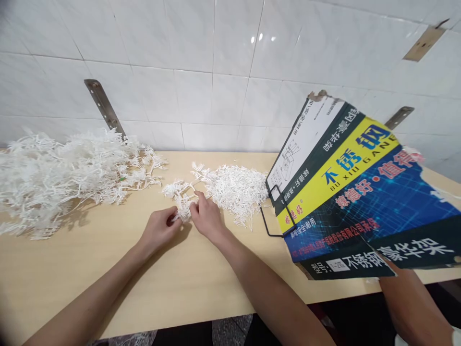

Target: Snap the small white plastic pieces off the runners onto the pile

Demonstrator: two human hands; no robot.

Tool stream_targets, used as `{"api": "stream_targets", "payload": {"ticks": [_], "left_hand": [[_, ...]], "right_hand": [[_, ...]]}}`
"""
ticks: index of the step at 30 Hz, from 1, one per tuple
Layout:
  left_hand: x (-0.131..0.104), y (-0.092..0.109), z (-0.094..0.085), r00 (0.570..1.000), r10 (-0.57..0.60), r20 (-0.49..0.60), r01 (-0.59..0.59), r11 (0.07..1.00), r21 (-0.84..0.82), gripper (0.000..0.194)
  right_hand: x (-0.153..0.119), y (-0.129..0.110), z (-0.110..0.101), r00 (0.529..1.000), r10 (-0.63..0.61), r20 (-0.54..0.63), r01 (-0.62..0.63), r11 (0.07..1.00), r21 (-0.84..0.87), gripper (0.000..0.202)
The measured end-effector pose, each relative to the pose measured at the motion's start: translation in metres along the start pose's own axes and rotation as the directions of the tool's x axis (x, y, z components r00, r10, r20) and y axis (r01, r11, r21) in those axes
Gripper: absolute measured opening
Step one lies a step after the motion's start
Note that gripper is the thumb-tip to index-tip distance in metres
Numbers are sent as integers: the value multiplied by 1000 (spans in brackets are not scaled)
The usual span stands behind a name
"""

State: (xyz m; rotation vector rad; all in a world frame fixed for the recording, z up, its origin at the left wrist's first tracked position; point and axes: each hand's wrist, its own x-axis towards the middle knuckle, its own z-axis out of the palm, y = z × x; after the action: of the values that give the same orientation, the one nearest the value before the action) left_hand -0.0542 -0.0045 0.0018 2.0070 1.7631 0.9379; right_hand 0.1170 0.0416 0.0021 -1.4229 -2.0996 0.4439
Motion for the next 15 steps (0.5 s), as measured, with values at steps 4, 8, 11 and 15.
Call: {"api": "stream_targets", "payload": {"ticks": [4, 8, 11, 15], "left_hand": [[-9, 2, -4, 921, 319, 224, -296, 946, -130, 27], [-14, -2, -16, 866, 500, -8, -500, 866, -33, 39], [-9, -6, -24, 863, 329, -384, -316, 944, 99, 29], [8, -20, -26, 838, -52, -543, 78, 997, 25, 17]], "right_hand": [[-2, -2, 2, 990, -109, 94, 116, 990, -75, 32], [-7, 0, 1, 970, -196, 141, 210, 973, -91, 22], [-12, 3, -2, 926, -325, 192, 338, 940, -40, 17], [-19, -1, -4, 843, -481, 243, 477, 875, 77, 17]]}}
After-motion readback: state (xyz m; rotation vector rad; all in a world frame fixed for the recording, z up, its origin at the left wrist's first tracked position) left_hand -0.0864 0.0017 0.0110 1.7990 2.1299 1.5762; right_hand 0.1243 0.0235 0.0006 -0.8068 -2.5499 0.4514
